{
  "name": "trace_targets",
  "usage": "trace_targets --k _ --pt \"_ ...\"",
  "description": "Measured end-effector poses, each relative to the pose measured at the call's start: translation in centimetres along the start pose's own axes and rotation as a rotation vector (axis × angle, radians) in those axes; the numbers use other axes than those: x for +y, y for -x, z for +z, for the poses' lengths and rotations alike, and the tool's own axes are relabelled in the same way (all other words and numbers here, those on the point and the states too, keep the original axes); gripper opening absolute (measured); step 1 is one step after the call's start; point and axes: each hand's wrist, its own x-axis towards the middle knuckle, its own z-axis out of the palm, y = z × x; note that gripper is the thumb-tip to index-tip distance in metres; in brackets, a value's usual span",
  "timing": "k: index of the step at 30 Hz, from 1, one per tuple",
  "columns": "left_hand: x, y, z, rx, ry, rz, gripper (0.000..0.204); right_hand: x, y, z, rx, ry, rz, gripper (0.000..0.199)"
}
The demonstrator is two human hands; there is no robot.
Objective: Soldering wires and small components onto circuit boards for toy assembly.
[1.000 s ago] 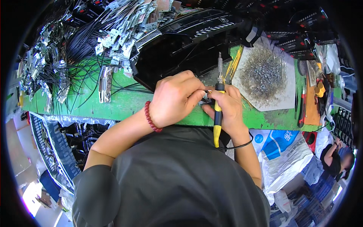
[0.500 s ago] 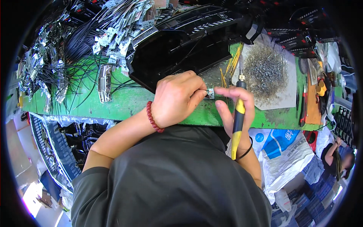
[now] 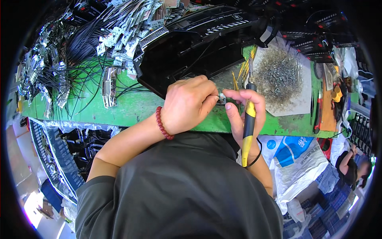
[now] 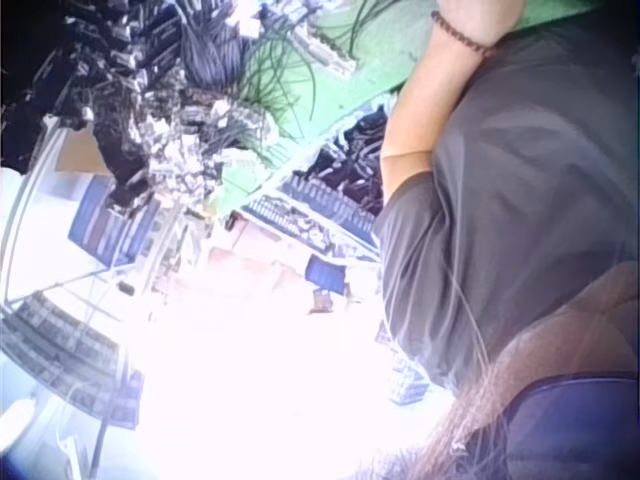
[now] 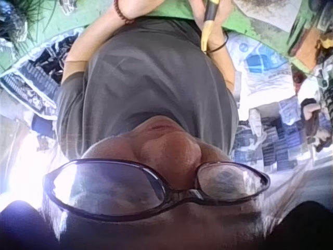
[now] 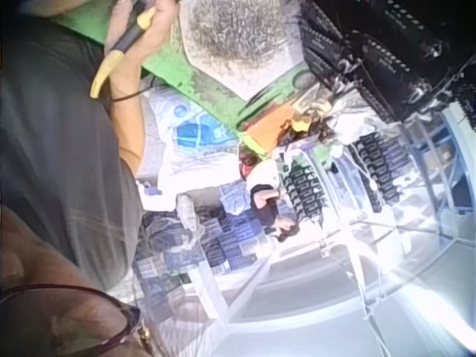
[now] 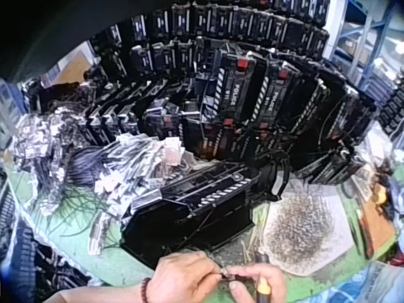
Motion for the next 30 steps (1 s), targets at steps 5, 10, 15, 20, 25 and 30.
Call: trace_targets --k 5,10,15,20,25,30 --pt "0.0 0.0 0.1 0.011 0.035 -0.018 0.009 -0.4 -0.3 0.0 0.056 0.034 0.107 0.036" --pt "-0.1 0.1 0.1 -0.007 0.091 -0.032 0.009 0.1 -0.7 0.8 0.034 0.023 0.070 0.034" --pt "-0.3 0.1 -0.2 -0.041 0.207 -0.049 0.008 1.2 -0.7 -0.7 -0.047 0.100 -0.011 0.034" --pt "-0.1 0.2 0.4 0.024 0.017 0.014 0.009 0.9 -1.7 -2.4 -0.283 0.576 -0.275 0.041" --pt "-0.3 0.1 0.8 0.017 -0.085 0.039 0.011 1.4 -1.2 -1.3 -0.241 0.614 -0.265 0.043" --pt "-0.2 -0.2 1.5 0.035 -0.160 0.072 0.010 0.8 -0.3 -0.6 -0.167 0.600 -0.143 0.049"
